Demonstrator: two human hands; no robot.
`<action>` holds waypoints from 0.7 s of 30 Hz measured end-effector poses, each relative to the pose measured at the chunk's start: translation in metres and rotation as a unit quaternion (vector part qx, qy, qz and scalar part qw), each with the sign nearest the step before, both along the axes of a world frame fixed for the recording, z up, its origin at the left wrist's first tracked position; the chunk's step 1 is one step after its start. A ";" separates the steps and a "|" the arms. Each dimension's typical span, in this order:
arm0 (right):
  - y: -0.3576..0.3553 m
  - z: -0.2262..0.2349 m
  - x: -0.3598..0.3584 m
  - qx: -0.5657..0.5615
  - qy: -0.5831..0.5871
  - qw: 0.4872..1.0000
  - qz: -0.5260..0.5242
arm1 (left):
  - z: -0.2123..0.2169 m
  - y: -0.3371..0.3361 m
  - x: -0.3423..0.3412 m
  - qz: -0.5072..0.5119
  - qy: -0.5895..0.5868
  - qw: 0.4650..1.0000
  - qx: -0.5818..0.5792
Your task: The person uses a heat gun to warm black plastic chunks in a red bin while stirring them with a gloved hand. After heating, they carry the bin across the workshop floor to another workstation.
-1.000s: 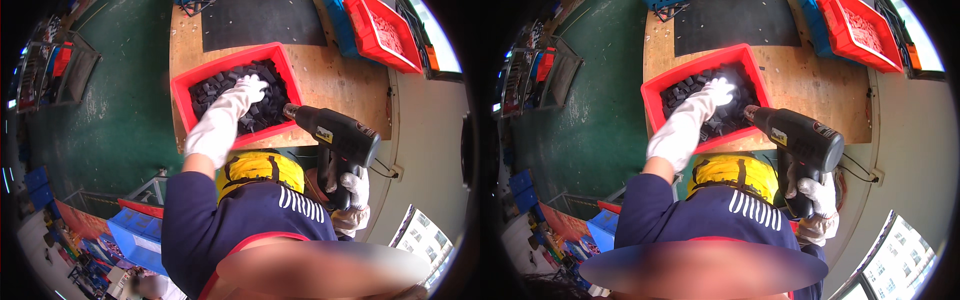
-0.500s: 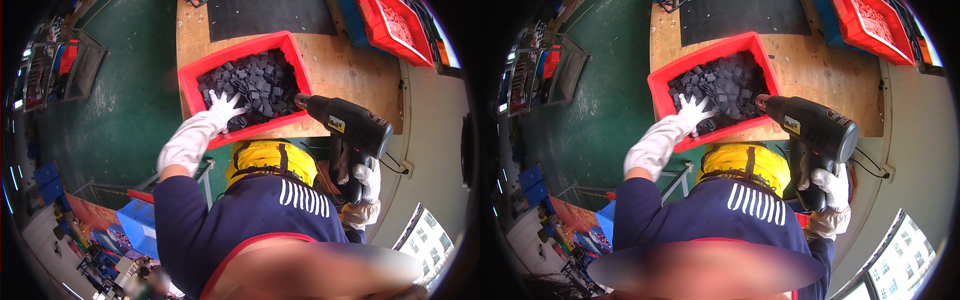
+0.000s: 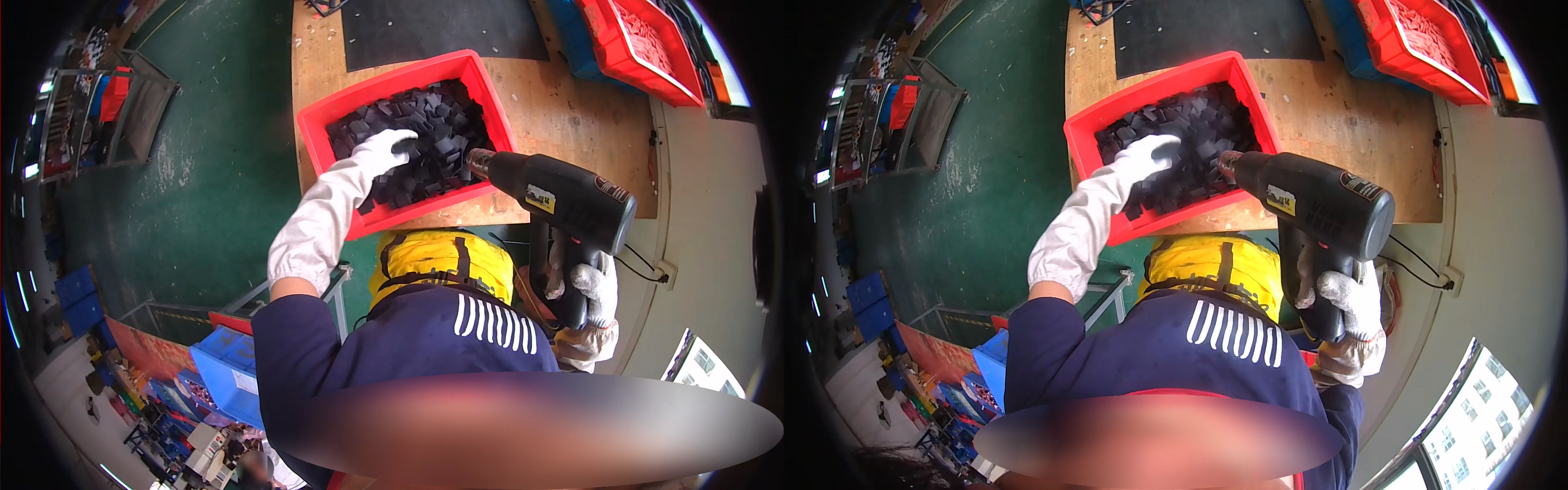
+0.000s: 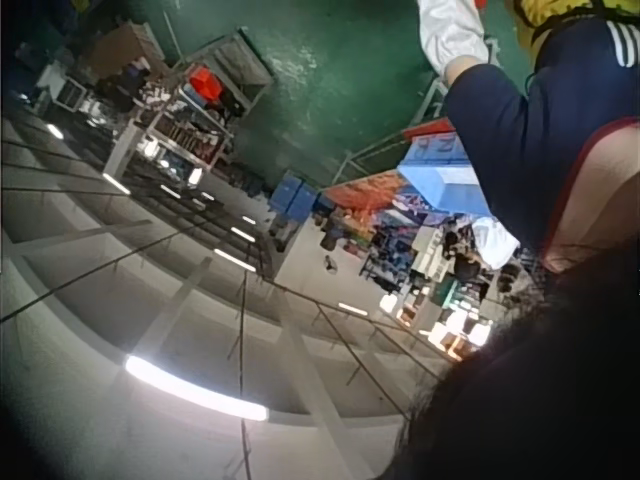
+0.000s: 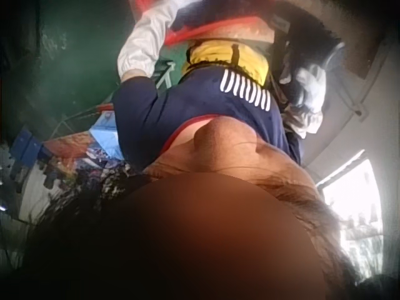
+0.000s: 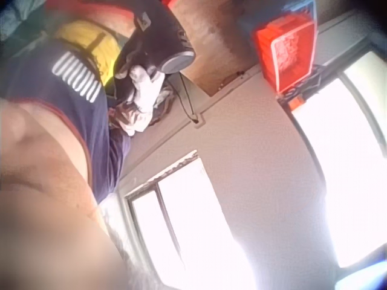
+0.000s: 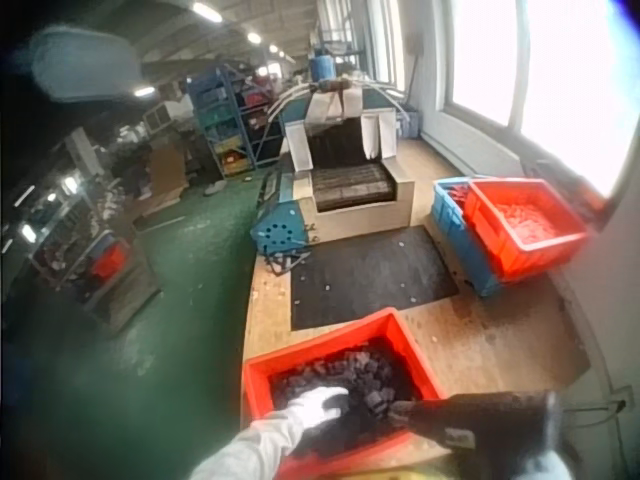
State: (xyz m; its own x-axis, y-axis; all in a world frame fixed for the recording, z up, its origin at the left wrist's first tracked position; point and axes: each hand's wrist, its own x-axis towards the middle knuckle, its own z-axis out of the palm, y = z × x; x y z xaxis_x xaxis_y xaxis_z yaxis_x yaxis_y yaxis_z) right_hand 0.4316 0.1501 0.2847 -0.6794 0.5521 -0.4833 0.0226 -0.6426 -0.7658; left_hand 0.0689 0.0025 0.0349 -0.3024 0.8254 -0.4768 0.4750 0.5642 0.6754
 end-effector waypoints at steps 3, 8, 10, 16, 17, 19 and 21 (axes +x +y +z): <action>0.001 0.003 -0.001 -0.007 0.003 1.000 0.005 | 0.018 0.005 -0.012 0.083 -0.237 0.968 0.005; 0.000 0.003 -0.004 0.027 -0.001 0.999 0.031 | 0.043 0.008 -0.023 0.128 -0.244 0.961 0.023; -0.002 0.005 -0.004 0.039 -0.010 0.999 0.035 | 0.046 -0.001 -0.036 0.172 -0.281 0.944 0.005; -0.001 0.002 -0.003 0.038 -0.017 0.999 0.021 | 0.040 -0.012 -0.066 0.194 -0.113 0.970 -0.087; -0.002 0.001 -0.003 0.037 -0.017 0.999 0.022 | 0.007 -0.015 -0.074 0.186 -0.047 0.976 -0.105; -0.001 0.002 -0.004 0.038 -0.021 0.999 0.021 | -0.030 -0.008 -0.066 0.243 0.036 0.956 -0.161; -0.003 0.001 -0.003 0.042 -0.028 0.999 0.018 | -0.033 0.023 -0.035 0.283 0.045 0.936 -0.205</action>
State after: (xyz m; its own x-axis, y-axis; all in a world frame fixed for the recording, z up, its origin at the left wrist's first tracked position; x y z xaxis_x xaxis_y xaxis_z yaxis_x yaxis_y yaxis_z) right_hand 0.4286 0.1475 0.2857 -0.6722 0.5685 -0.4742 0.0887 -0.5741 -0.8140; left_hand 0.0338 0.0252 0.0016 -0.6898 0.2748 -0.6698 0.0671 0.9454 0.3188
